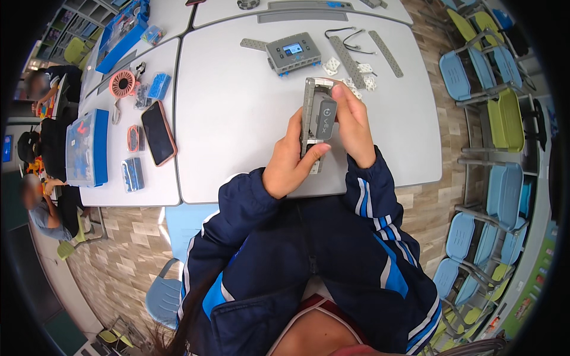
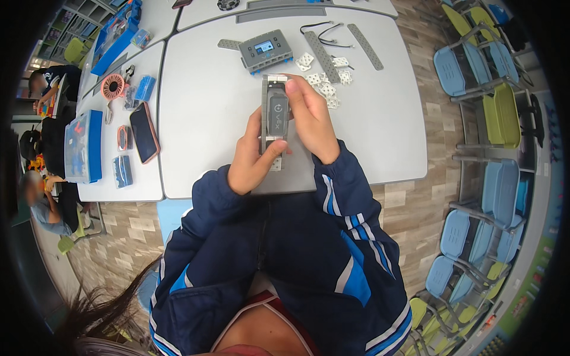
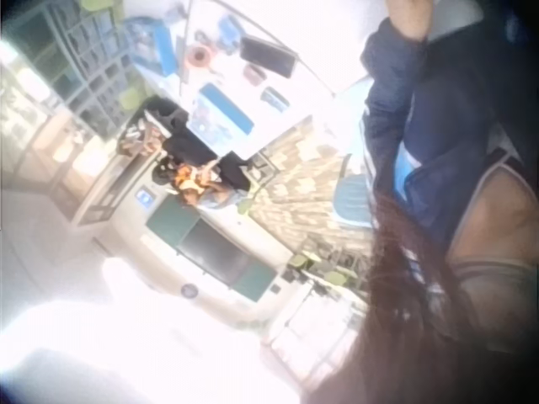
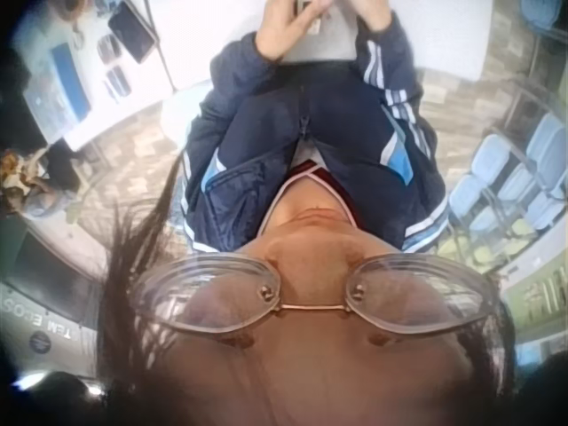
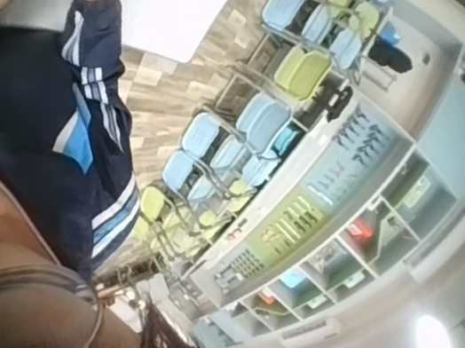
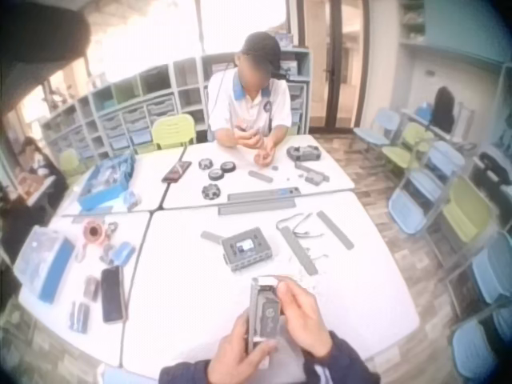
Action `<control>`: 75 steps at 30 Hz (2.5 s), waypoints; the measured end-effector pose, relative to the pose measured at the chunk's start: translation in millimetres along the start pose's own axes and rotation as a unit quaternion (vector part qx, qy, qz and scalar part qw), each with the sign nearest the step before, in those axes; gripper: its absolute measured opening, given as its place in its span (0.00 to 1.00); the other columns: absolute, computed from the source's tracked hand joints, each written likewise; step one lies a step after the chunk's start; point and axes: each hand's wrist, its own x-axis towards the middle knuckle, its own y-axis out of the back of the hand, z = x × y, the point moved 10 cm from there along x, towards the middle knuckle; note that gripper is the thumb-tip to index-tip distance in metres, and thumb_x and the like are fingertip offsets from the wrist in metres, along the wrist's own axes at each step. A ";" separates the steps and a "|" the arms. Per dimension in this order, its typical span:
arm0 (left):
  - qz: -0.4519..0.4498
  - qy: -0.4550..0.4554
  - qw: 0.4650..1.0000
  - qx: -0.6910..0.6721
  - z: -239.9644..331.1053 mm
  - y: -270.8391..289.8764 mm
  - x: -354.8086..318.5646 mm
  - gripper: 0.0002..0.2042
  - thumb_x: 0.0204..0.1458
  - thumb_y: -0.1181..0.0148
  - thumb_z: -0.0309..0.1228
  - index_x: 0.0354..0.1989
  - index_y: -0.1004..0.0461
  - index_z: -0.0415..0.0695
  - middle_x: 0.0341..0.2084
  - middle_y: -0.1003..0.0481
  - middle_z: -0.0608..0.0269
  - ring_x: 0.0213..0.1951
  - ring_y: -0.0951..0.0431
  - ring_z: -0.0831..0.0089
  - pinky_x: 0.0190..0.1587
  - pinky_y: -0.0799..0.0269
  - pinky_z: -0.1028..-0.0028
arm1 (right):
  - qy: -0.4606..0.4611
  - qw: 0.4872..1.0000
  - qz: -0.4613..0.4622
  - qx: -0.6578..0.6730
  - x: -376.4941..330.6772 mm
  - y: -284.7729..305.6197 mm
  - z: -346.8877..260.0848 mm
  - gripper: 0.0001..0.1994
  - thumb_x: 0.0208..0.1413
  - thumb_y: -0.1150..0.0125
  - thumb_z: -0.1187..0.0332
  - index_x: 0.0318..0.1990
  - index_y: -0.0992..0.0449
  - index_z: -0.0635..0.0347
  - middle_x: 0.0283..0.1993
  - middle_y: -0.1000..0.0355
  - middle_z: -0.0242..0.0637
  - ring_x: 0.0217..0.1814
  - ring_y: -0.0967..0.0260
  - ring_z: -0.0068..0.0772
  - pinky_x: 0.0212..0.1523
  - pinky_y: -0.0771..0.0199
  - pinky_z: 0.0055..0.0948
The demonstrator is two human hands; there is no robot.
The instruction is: The person assembles a mechanical structure using gray and white plastic beams, connectors, and a small motor. They repeatedly connect and disconnect components, test fitments, and adjust the assembly on a white table.
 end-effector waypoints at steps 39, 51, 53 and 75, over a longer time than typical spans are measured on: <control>0.047 0.031 0.998 -0.009 -0.3 16.1 -5.7 0.28 0.61 0.59 0.22 0.71 0.52 0.39 0.52 0.27 0.49 0.48 0.23 0.65 0.51 0.28 0.70 | -0.089 0.980 -0.166 0.067 -29.7 -25.6 30.4 0.30 0.51 0.35 0.79 0.61 0.42 0.59 0.56 0.33 0.43 0.48 0.28 0.30 0.44 0.22 0.29; -0.002 0.062 0.988 0.139 1.0 20.1 -17.9 0.30 0.57 0.52 0.25 0.67 0.55 0.27 0.32 0.24 0.31 0.35 0.21 0.38 0.37 0.24 0.55 | -0.071 0.980 -0.177 -0.058 -44.8 -31.6 27.6 0.27 0.55 0.46 0.77 0.63 0.43 0.68 0.51 0.25 0.52 0.52 0.24 0.38 0.47 0.24 0.29; 0.006 0.054 0.991 0.120 -0.8 17.4 -18.6 0.29 0.57 0.53 0.24 0.66 0.54 0.27 0.33 0.24 0.32 0.36 0.21 0.39 0.38 0.24 0.56 | -0.063 0.978 -0.182 -0.078 -47.3 -30.9 29.2 0.28 0.56 0.47 0.77 0.65 0.44 0.70 0.51 0.25 0.53 0.52 0.24 0.39 0.48 0.25 0.29; -0.002 0.115 0.991 0.074 -38.5 27.5 18.7 0.27 0.58 0.58 0.23 0.66 0.52 0.32 0.36 0.23 0.34 0.41 0.21 0.41 0.44 0.25 0.57 | -0.127 0.968 -0.204 -0.065 -4.5 -29.7 66.2 0.32 0.55 0.49 0.76 0.68 0.48 0.71 0.56 0.29 0.51 0.57 0.28 0.37 0.55 0.28 0.30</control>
